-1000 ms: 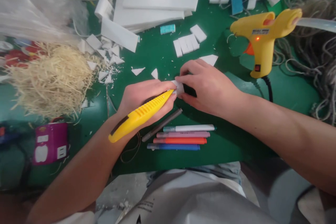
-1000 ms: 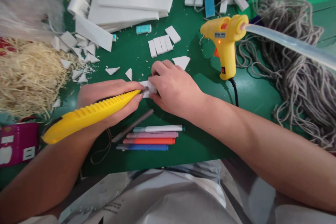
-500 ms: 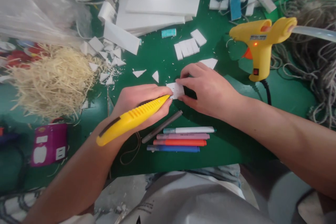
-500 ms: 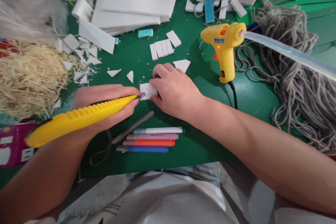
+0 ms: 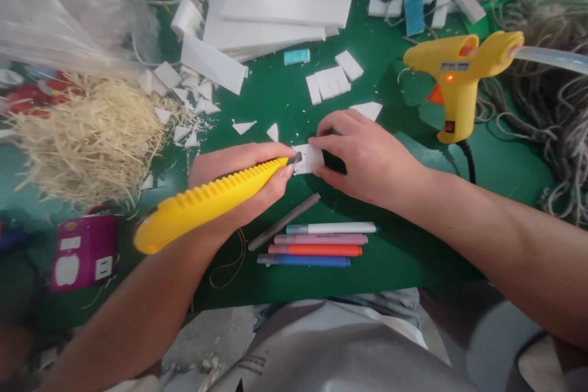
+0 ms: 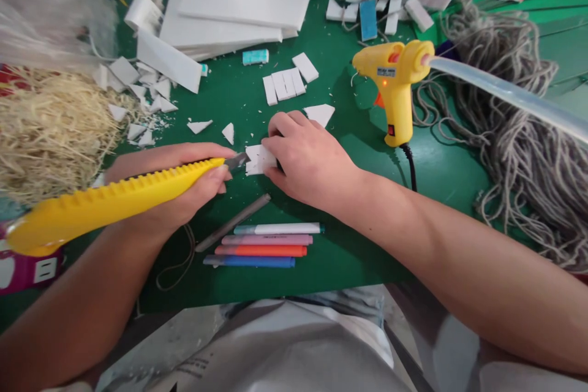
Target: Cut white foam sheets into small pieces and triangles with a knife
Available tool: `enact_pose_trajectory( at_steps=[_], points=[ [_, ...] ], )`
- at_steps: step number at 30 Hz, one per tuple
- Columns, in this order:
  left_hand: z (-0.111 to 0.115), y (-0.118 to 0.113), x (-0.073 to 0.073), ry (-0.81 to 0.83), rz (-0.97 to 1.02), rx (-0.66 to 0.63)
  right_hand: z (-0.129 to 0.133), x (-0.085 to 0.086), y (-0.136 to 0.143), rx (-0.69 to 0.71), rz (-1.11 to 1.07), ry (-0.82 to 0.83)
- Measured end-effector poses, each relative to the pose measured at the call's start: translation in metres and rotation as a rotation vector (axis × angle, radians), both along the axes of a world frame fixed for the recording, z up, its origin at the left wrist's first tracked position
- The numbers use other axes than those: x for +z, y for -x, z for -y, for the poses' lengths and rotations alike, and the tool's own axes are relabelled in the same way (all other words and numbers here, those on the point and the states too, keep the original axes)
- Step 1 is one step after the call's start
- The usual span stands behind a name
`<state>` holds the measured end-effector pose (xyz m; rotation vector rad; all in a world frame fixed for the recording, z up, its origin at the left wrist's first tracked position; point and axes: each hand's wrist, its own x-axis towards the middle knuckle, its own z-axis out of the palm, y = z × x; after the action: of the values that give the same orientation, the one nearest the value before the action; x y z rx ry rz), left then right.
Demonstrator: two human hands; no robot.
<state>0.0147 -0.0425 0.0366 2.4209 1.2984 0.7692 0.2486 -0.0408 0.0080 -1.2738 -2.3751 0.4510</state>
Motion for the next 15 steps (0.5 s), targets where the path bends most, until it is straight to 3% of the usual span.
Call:
enact_pose_trajectory(
  at_steps=[6, 15],
  points=[
    [0.002, -0.01, -0.01, 0.039, 0.036, 0.011, 0.0, -0.001, 0.0, 0.001, 0.006, -0.002],
    [-0.003, -0.005, -0.022, -0.007, 0.019, -0.034, 0.0, 0.003, 0.003, -0.017, 0.053, 0.012]
  ],
)
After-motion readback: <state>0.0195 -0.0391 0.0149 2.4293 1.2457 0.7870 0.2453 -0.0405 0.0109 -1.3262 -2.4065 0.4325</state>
